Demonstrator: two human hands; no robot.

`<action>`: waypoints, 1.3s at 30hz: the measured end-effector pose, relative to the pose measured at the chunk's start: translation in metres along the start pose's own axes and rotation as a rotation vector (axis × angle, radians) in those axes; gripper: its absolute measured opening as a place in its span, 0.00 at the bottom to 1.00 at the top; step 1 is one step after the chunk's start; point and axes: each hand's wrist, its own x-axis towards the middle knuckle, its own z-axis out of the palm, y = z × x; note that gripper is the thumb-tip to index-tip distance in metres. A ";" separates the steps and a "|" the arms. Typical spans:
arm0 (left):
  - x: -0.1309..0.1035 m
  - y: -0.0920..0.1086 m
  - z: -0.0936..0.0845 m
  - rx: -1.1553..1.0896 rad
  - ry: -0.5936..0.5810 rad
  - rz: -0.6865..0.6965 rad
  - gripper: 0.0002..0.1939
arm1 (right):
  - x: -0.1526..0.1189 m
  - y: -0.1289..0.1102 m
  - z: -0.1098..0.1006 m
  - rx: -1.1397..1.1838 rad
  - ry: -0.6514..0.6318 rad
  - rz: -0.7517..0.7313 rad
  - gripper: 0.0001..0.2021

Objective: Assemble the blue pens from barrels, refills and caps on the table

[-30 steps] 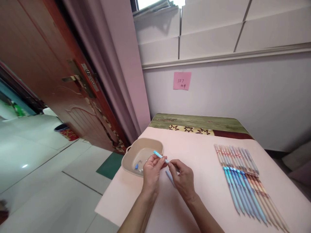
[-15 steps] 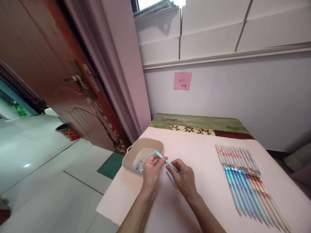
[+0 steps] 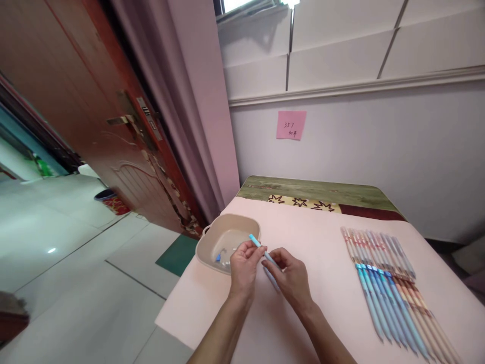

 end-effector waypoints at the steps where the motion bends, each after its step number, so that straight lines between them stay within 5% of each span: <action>1: 0.000 -0.002 0.000 0.000 -0.012 0.004 0.14 | 0.000 0.001 0.000 -0.004 0.011 -0.005 0.10; 7: -0.001 -0.003 0.001 0.038 -0.076 0.019 0.14 | -0.001 0.003 0.001 0.010 -0.061 -0.009 0.12; 11: 0.018 0.019 -0.016 0.191 -0.181 0.044 0.22 | 0.003 0.010 -0.003 0.011 0.054 0.025 0.12; 13: 0.037 0.038 -0.036 0.382 -0.116 0.185 0.22 | 0.006 0.016 -0.007 0.028 0.137 0.059 0.13; 15: 0.057 0.054 -0.061 0.774 0.002 0.319 0.11 | 0.010 0.022 -0.011 0.097 0.168 0.116 0.15; 17: 0.072 0.061 -0.084 1.311 0.029 0.272 0.03 | 0.012 0.025 -0.011 0.224 0.142 0.191 0.18; 21: 0.084 0.051 -0.106 1.587 -0.041 0.135 0.05 | 0.013 0.021 -0.008 0.443 0.065 0.336 0.20; 29: 0.093 0.039 -0.104 1.751 -0.162 0.090 0.07 | 0.013 0.019 -0.005 0.523 0.049 0.405 0.20; 39: 0.113 0.012 -0.070 1.522 -0.330 0.223 0.08 | 0.012 0.013 0.001 0.633 -0.059 0.481 0.22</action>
